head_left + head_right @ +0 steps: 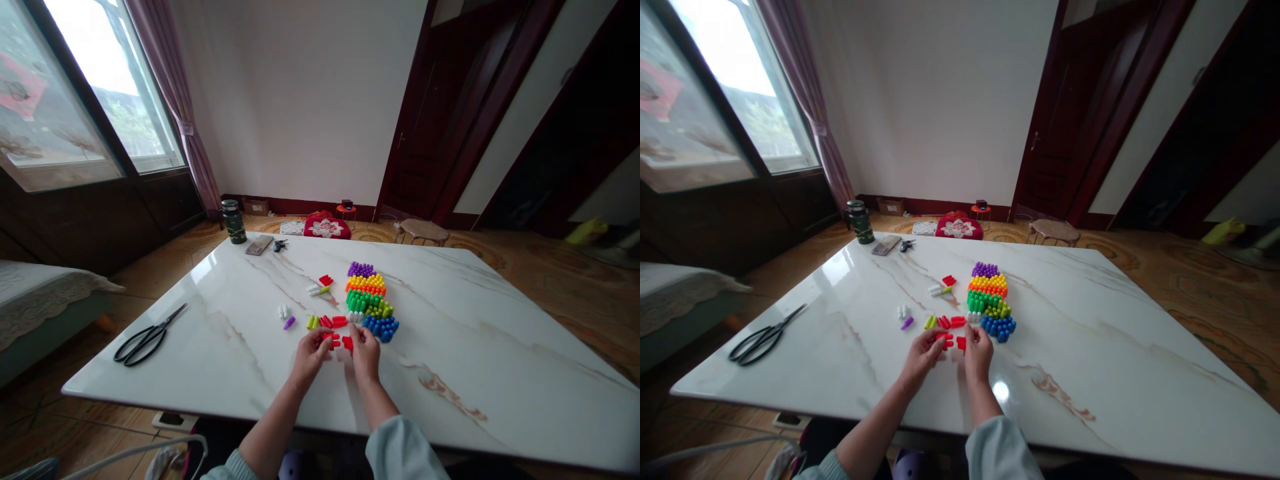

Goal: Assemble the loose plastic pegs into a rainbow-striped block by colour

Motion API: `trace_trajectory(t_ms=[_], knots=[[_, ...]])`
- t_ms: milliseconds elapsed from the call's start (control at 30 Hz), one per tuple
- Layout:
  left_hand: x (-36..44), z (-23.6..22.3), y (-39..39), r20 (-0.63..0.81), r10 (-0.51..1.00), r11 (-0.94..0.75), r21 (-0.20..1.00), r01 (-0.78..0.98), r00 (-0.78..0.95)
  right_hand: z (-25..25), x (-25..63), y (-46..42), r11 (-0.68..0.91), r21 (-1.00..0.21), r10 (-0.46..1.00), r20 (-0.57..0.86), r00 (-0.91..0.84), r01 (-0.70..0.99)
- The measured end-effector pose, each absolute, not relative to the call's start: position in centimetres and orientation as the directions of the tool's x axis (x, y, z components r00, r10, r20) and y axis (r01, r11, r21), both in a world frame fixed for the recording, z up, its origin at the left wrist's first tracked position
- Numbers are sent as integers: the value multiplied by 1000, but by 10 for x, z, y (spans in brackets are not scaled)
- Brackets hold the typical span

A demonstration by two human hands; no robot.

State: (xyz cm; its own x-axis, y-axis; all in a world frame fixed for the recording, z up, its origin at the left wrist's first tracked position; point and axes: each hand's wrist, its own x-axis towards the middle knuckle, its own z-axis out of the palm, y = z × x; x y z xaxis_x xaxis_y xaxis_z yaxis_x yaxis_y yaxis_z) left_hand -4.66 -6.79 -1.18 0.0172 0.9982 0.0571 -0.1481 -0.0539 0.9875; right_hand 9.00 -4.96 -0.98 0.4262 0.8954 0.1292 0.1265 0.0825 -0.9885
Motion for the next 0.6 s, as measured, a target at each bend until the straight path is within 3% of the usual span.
trace_trajectory(t_ms=[200,400,600], knots=[[-45,-16,-69,125,992,-125,992,-19,25,-5,85,-61,133,-960,878,230,420,247],[-46,-9,-71,110,992,-116,990,82,68,-6,81,-65,153,-963,931,216,295,224],[-45,-7,-73,144,984,-159,973,169,103,-9,80,-66,170,-947,917,253,307,272]])
